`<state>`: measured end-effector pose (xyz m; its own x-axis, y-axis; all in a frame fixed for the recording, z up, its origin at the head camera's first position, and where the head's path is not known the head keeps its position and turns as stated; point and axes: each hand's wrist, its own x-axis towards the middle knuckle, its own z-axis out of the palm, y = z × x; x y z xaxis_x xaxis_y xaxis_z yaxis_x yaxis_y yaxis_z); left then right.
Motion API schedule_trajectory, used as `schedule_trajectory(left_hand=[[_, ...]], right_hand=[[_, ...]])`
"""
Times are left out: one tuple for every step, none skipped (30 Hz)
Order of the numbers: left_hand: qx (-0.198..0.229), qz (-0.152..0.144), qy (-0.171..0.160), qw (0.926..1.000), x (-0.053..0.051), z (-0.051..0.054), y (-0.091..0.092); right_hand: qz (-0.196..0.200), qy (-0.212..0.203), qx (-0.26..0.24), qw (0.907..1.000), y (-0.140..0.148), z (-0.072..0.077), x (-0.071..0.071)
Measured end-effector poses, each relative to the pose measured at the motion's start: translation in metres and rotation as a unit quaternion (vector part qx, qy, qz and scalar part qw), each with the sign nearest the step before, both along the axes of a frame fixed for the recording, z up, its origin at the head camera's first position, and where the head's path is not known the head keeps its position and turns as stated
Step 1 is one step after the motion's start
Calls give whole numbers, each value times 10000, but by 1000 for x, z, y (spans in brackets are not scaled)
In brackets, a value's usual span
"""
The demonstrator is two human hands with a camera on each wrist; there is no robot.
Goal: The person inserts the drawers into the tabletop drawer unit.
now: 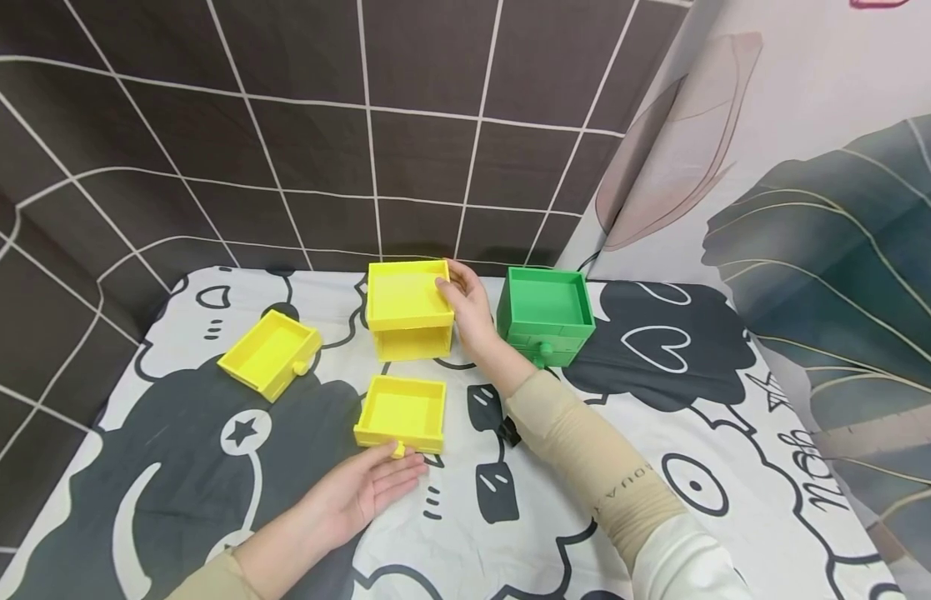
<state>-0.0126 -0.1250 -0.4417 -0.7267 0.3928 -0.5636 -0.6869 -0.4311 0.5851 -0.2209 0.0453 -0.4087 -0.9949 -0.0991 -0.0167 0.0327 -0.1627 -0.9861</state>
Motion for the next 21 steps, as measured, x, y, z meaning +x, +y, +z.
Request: schedule_trajectory(left_hand=[[12, 20, -3, 10000, 0, 1, 0], [19, 28, -1, 10000, -1, 2, -1], [32, 31, -6, 10000, -2, 3, -1], [40, 29, -2, 10000, -2, 4, -1], [48, 34, 7, 10000, -3, 5, -1], [53, 40, 22, 10000, -3, 6, -1], [62, 50, 29, 10000, -4, 7, -2], [71, 64, 36, 9999, -4, 7, -2], [79, 79, 45, 9999, -5, 8, -2], [90, 101, 52, 9999, -5, 8, -2], [100, 123, 52, 9999, -6, 9, -2], [115, 139, 48, 9998, -7, 10, -1], [117, 147, 50, 9998, -7, 11, -1], [116, 156, 59, 9998, -8, 11, -1], [125, 156, 85, 9998, -8, 12, -1], [144, 161, 101, 9997, -9, 13, -1], [165, 162, 116, 9997, -10, 13, 0], [179, 180, 116, 9996, -10, 14, 0], [187, 197, 119, 9996, -11, 15, 0], [196, 224, 109, 9995, -12, 16, 0], [202, 255, 109, 9994, -13, 16, 0]], right_hand=[[-25, 20, -10, 10000, 0, 0, 1], [-52, 36, -5, 10000, 0, -1, 1], [-78, 49, -2, 10000, 0, -1, 2], [-110, 51, 21, 9999, 1, -1, 2], [-141, 54, 39, 9999, 1, -2, 3], [-173, 50, 64, 9998, 1, -2, 3], [-210, 38, 97, 9997, 1, -2, 4], [-248, 28, 120, 9996, 0, -2, 4], [-281, 15, 135, 9995, 0, -3, 5], [-311, 9, 158, 9994, 0, -2, 6], [-327, 14, 151, 9994, 0, -2, 6], [-333, 16, 159, 9993, 0, -2, 7], [-330, 21, 160, 9993, 0, -2, 8], [-309, 40, 134, 9994, 1, -1, 9], [-283, 53, 123, 9995, 2, -1, 9], [-246, 57, 109, 9996, 2, -2, 10], [-207, 51, 93, 9997, 4, -2, 11], [-168, 53, 67, 9998, 5, -2, 11], [-129, 46, 25, 9999, 6, -2, 12], [-82, 37, -33, 10000, 7, -2, 12], [-50, 24, -67, 10000, 8, -2, 12]])
